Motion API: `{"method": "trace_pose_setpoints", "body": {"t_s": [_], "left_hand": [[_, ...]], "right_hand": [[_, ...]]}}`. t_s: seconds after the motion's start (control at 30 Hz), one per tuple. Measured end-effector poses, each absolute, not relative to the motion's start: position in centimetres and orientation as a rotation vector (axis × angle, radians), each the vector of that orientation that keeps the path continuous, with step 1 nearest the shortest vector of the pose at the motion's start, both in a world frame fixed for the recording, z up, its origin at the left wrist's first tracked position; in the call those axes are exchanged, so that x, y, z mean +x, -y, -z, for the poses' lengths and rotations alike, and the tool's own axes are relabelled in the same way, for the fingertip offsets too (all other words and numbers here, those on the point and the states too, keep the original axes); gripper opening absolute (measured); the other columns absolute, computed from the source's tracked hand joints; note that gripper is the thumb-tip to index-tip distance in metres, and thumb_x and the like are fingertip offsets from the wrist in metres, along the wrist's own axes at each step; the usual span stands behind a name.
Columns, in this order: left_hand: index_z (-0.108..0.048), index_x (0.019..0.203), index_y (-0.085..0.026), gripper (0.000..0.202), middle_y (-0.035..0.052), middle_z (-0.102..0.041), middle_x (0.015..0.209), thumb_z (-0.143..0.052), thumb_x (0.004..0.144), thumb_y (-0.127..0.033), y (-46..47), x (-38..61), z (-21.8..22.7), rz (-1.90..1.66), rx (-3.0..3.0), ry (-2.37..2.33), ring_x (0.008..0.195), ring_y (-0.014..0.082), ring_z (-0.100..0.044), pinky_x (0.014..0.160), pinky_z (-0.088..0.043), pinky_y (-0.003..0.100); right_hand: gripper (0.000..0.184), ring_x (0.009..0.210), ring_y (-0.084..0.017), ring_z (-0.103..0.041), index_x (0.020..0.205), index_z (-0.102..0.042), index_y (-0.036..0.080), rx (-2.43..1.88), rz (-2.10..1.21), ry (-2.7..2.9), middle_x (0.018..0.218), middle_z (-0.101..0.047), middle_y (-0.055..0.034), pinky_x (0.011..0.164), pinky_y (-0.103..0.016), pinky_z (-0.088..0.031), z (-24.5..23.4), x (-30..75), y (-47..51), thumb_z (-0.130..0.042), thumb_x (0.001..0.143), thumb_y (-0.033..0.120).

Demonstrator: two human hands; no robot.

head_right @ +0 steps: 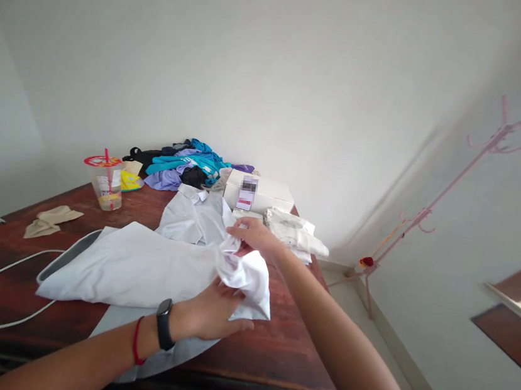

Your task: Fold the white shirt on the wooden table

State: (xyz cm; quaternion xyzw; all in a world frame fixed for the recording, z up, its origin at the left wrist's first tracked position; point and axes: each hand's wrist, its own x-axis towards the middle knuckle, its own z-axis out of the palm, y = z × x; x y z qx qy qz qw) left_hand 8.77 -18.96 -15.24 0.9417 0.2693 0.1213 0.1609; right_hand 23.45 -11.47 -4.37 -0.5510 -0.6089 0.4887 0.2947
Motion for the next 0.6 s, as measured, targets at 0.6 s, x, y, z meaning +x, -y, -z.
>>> {"method": "trace_pose_setpoints", "body": {"t_s": [0.6], "left_hand": [[-0.062, 0.135, -0.026, 0.043, 0.0075, -0.059, 0.143, -0.065, 0.093, -0.038, 19.5, 2.5, 9.8, -0.487, 2.704, -0.698, 0.132, 0.029, -0.053, 0.113, -0.04, 0.046]], "right_hand": [[0.03, 0.101, -0.024, -0.065, 0.115, -0.067, 0.018, -1.259, -0.607, 1.967, 0.11, -0.067, -0.0096, 0.092, -0.039, -0.051, 15.7, 26.3, 10.0, -0.065, 0.09, 0.035]]}}
